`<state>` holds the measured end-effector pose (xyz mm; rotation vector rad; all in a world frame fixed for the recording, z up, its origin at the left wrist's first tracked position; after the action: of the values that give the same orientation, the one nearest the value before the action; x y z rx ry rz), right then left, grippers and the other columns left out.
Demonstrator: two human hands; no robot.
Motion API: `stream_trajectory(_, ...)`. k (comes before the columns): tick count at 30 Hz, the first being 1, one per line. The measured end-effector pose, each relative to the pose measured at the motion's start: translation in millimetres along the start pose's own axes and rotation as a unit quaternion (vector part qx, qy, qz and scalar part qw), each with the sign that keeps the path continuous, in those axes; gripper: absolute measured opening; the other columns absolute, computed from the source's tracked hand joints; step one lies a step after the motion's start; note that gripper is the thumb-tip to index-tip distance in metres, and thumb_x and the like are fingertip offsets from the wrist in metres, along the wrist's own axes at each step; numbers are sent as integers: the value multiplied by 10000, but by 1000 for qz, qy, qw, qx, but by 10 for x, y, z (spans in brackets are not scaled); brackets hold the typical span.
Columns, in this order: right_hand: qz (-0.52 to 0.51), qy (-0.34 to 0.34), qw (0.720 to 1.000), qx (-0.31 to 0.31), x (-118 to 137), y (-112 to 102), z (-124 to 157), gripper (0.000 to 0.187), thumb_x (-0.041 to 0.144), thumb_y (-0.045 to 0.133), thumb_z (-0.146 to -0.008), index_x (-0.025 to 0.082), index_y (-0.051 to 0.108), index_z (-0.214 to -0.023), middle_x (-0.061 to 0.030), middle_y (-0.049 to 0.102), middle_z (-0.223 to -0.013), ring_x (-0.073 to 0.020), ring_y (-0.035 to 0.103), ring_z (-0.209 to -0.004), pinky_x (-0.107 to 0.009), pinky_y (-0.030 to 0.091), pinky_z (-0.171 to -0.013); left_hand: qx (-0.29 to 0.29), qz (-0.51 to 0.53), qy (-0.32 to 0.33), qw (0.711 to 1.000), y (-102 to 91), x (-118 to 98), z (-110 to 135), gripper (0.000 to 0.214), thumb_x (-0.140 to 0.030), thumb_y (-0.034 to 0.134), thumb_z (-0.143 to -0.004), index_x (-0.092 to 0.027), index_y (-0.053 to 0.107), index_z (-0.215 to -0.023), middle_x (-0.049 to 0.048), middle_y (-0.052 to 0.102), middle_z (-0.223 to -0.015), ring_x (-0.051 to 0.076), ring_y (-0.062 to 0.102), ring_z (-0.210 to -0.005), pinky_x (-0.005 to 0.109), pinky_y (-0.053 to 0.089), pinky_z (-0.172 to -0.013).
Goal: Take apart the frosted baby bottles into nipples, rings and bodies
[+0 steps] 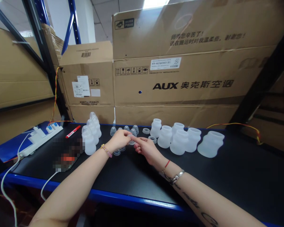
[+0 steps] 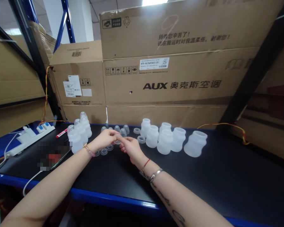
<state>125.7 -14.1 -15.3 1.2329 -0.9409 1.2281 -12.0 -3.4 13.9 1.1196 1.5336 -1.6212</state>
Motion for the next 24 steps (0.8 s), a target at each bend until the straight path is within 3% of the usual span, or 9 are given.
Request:
stream_trajectory(5, -92, 76, 993, -9, 14, -55, -68, 235, 187, 739, -744, 142, 557, -604, 31, 510, -478, -51, 452, -431, -172, 368, -429, 53, 119, -50, 990, -28, -43, 26, 113, -110, 634, -796, -92, 727, -857, 21, 674, -693, 84, 587, -625, 224, 514, -697)
stream_trajectory(13, -32, 60, 997, -29, -46, -61, -80, 430, 272, 778, -677, 206, 394, -495, 73, 376, -375, -41, 290, -365, -202, 223, -364, 101, 163, -90, 977, -36, -99, 63, 86, -91, 614, -837, -102, 698, -820, 43, 694, -737, 107, 658, -690, 234, 570, -731)
stream_trajectory(16, -15, 35, 999, -31, -54, -50, -74, 458, 305, 791, -648, 209, 382, -468, 76, 353, -369, -42, 272, -371, -215, 191, -376, 82, 109, -79, 987, -14, -126, 83, 151, -90, 566, -868, -93, 698, -942, 69, 710, -818, 108, 672, -689, 208, 577, -667)
stream_trajectory(20, 36, -34, 998, -32, -58, -2, -53, 368, 321, 758, -672, 185, 478, -476, 67, 364, -382, -57, 275, -398, -238, 195, -407, 29, -45, -27, 998, 47, -110, 98, 256, -126, 510, -893, -112, 693, -1071, 81, 720, -886, 87, 642, -577, 158, 529, -516)
stream_trajectory(24, 134, -39, 986, -89, -101, 20, -47, 233, 282, 701, -705, 153, 593, -544, 41, 442, -407, -84, 333, -424, -253, 241, -445, 22, -110, -10, 994, 99, -63, 102, 285, -121, 516, -863, -122, 709, -1073, 102, 727, -926, 98, 638, -538, 174, 516, -485)
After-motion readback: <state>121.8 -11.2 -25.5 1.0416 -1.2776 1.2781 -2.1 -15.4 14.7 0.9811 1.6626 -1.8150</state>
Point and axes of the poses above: each hand's wrist, its own z-axis away from the middle knuckle, its own y-axis out of the palm, x = y × z, the point moved 1 cm from there along -z, towards the middle knuckle
